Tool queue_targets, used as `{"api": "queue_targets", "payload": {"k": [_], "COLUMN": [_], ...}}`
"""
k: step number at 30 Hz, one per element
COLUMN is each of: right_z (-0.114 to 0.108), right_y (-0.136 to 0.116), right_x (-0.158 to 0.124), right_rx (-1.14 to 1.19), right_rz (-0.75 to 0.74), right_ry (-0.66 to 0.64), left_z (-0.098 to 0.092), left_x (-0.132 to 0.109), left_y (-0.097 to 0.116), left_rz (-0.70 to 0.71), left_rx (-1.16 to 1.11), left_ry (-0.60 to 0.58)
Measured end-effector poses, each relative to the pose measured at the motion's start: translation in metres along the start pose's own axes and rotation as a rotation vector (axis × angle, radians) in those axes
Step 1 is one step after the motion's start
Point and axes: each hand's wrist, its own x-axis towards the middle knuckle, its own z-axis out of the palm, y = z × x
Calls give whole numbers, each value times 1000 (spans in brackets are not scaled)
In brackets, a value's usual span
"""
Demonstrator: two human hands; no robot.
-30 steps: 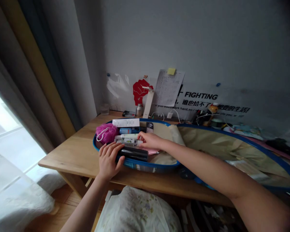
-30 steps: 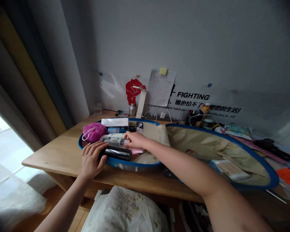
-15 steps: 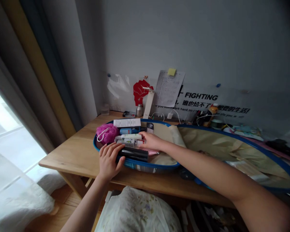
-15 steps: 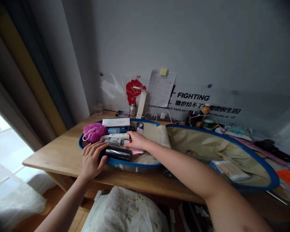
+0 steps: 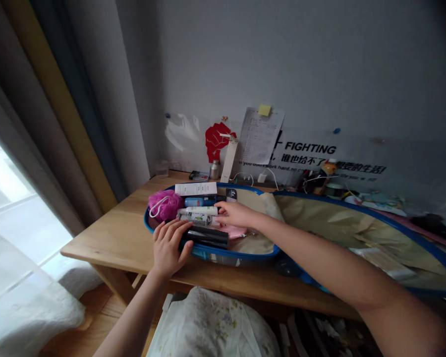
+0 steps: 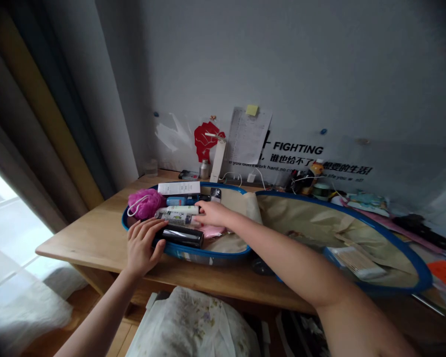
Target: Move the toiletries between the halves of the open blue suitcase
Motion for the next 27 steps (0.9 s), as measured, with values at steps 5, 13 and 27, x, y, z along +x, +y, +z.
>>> {"api": "queue_targets", "payload": {"k": [5, 13, 27], "right_z": [-72, -144, -86], "right_y": [35, 149, 227], "right_x": [-14, -103, -158], "right_rx": [48, -102, -322], "right_rz": [91, 401, 630], "right_ry": [175, 86, -216], "left_z": [0, 0, 0], "left_x": [-1, 1, 2], "left_y": [-1, 0, -1], "left_rz": [25, 35, 94], "left_rx": [12, 22, 59], "left_ry": [5, 17, 30]}}
